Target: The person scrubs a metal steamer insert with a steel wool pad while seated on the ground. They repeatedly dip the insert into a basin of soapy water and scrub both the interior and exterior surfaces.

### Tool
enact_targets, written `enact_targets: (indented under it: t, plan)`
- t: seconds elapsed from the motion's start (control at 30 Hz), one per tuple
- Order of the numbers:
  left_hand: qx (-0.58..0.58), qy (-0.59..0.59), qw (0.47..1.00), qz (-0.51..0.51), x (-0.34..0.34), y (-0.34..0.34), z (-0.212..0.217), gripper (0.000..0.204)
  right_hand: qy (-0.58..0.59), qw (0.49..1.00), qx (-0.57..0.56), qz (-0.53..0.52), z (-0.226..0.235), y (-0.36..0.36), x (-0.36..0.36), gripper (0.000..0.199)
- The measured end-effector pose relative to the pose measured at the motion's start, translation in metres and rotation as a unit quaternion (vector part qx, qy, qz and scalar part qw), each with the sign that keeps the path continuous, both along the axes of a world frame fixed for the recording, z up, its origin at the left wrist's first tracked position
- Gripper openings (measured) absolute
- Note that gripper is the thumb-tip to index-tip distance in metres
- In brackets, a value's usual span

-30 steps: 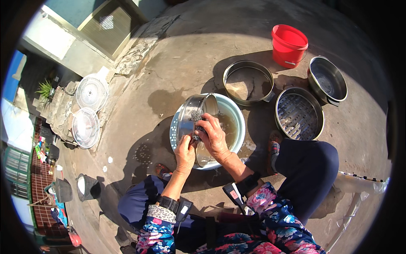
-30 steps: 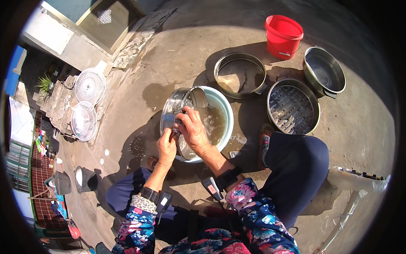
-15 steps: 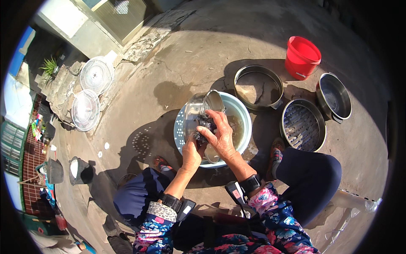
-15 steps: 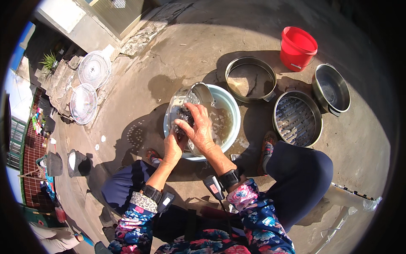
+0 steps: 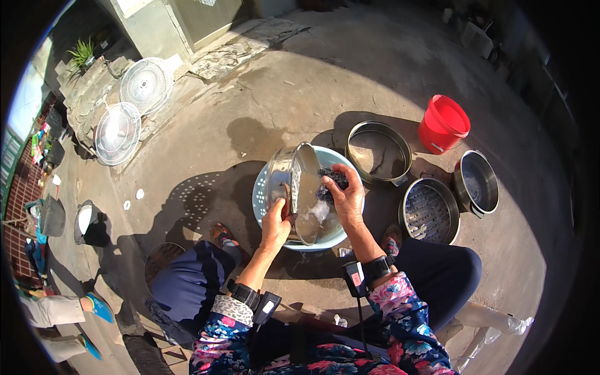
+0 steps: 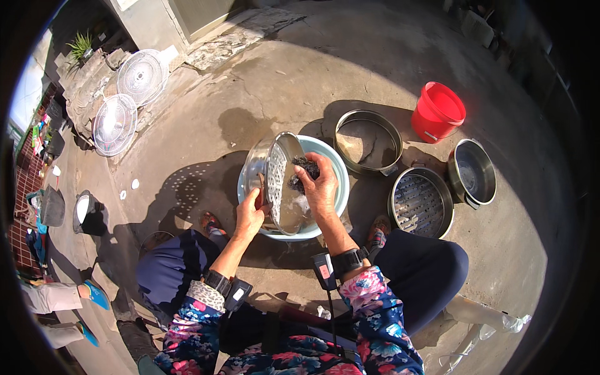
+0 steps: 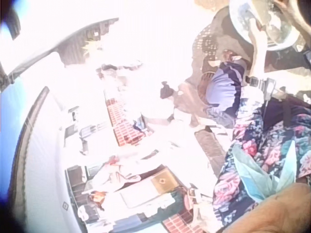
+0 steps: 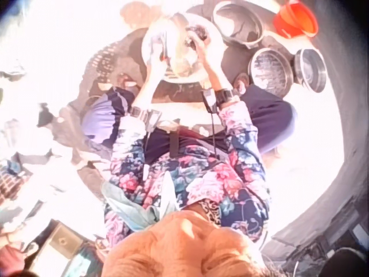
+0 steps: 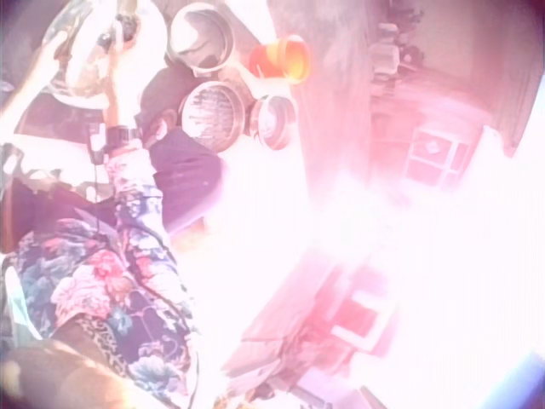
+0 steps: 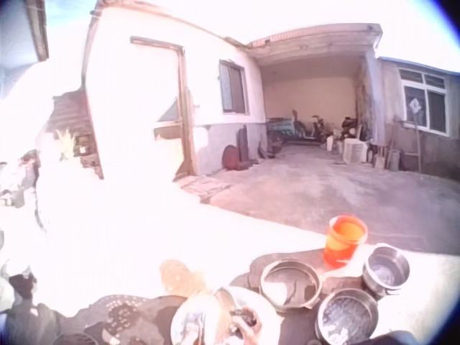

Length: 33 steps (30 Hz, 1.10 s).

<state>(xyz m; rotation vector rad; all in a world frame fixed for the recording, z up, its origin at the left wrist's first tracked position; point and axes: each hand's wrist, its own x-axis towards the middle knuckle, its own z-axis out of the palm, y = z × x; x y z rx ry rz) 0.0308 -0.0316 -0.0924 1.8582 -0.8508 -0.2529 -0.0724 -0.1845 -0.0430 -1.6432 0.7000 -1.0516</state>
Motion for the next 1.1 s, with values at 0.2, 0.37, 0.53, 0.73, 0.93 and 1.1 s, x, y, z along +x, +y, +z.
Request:
enact_targets:
  t: [0.2,0.37,0.53,0.73,0.93,1.1]
  plan:
    - [-0.009,0.025,0.999,-0.044,-0.006,0.003,0.003,0.016,0.091,0.978,-0.186,0.038,0.007,0.042,0.036,0.035]
    - [-0.306,0.560,0.770,0.012,0.006,-0.005,-0.007,0.022,0.119,0.961,-0.172,0.183,-0.011,0.056,0.032,0.055]
    - [0.003,0.083,0.996,0.017,0.011,0.010,-0.011,0.027,0.111,0.965,-0.056,0.230,-0.023,0.051,0.016,0.051]
    - [-0.078,0.230,0.970,0.029,0.009,0.006,-0.019,0.011,0.093,0.975,-0.149,0.134,-0.027,0.060,0.030,0.039]
    - [-0.030,0.234,0.970,0.052,0.018,0.017,-0.022,0.023,0.118,0.941,-0.237,0.210,-0.032,0.071,0.042,0.046]
    - [-0.033,0.158,0.985,0.056,0.018,0.020,-0.029,0.030,0.141,0.940,-0.197,0.239,-0.039,0.067,0.046,0.041]
